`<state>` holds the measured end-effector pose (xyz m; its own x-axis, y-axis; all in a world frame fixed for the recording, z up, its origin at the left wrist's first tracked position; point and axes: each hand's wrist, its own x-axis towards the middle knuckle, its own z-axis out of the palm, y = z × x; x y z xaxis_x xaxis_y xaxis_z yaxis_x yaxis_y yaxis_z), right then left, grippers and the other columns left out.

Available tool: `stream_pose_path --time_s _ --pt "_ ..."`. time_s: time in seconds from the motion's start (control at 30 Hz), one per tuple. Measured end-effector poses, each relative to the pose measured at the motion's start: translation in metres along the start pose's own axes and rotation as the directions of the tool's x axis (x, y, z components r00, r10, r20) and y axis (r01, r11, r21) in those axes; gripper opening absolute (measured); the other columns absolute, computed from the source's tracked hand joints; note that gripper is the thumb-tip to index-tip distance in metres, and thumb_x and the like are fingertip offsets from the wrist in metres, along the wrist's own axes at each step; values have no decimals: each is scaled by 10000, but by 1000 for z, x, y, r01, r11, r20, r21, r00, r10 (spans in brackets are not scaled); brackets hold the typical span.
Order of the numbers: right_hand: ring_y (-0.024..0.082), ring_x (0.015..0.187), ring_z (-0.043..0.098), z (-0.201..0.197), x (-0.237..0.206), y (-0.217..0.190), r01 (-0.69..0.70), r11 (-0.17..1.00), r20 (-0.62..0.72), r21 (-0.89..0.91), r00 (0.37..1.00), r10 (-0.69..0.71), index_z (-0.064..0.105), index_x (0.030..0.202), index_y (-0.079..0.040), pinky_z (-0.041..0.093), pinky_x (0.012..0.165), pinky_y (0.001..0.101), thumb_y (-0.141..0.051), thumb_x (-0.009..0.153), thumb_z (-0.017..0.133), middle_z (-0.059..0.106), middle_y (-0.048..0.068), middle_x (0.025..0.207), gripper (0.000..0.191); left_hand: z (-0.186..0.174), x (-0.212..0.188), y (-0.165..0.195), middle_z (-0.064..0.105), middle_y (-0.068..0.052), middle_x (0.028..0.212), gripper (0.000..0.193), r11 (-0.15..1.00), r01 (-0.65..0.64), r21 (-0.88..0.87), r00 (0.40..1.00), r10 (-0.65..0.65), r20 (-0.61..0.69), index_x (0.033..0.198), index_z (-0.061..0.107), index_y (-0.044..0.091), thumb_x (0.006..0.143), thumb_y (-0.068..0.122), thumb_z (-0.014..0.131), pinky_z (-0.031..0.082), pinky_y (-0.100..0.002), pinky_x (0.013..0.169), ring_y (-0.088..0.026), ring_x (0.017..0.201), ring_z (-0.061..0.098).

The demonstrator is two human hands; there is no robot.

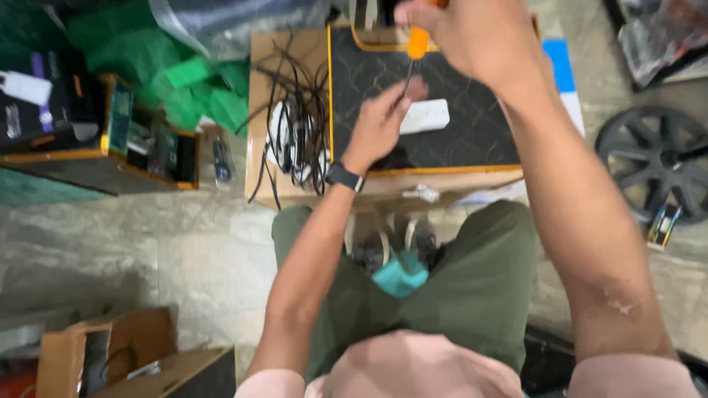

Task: The person sits at a small table, picks up a white power strip and an orange screwdriver, and unscrews the casing of the power strip. They open the housing, work on the internal components, then pick up pliers and a black cable and begin working on the cable end.

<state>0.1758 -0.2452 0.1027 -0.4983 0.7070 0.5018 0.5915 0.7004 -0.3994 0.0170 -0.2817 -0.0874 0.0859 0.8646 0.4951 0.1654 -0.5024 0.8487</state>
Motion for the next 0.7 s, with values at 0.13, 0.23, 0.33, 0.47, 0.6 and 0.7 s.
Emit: stream_pose_path --time_s 0.13,0.23,0.33,0.47,0.6,0.7 --pt "151 929 702 -13 0 1 -123 865 95 486 992 87 694 1095 -40 561 845 310 -157 929 766 729 42 1009 216 2 1 1 805 -62 1038 171 999 52 18 998 -51 -27 1154 711 43 1027 60 598 593 -289 894 -170 1030 786" --pt "105 1092 680 -14 -4 -1 -136 736 142 663 988 55 655 1188 -54 544 986 275 -91 946 688 708 0 1150 248 -1 1 -2 805 -38 988 135 996 89 4 995 -89 -43 1088 735 44 991 83 650 584 -263 839 -116 964 769" --pt "115 1092 623 -3 -13 -3 38 800 -14 599 999 -37 588 1289 -18 532 951 288 -105 964 765 633 33 1187 380 0 4 -7 808 -30 975 104 991 129 -20 990 -130 -56 1033 757 32 961 88 706 555 -251 783 -67 872 691" --pt "92 909 579 22 -14 8 103 865 -117 490 992 -52 638 1260 -7 515 781 270 -132 933 906 535 35 1083 441 -1 9 -16 807 -49 949 122 977 199 -79 974 -206 -92 994 771 8 900 82 792 551 -247 743 -43 809 655" --pt "49 821 561 54 -26 31 -180 794 105 581 984 147 654 1165 -27 490 729 240 -113 881 883 606 -11 944 375 2 5 -23 799 -63 966 156 950 164 -264 978 -191 -83 1005 759 -7 880 66 818 593 -251 817 -47 874 705" --pt "59 746 571 79 -43 43 -278 803 146 526 961 237 690 1063 -26 485 665 245 -79 857 850 595 -6 883 266 4 4 -23 796 -55 954 192 948 153 -279 981 -181 -76 1058 761 -2 882 64 799 584 -252 786 -50 865 706"
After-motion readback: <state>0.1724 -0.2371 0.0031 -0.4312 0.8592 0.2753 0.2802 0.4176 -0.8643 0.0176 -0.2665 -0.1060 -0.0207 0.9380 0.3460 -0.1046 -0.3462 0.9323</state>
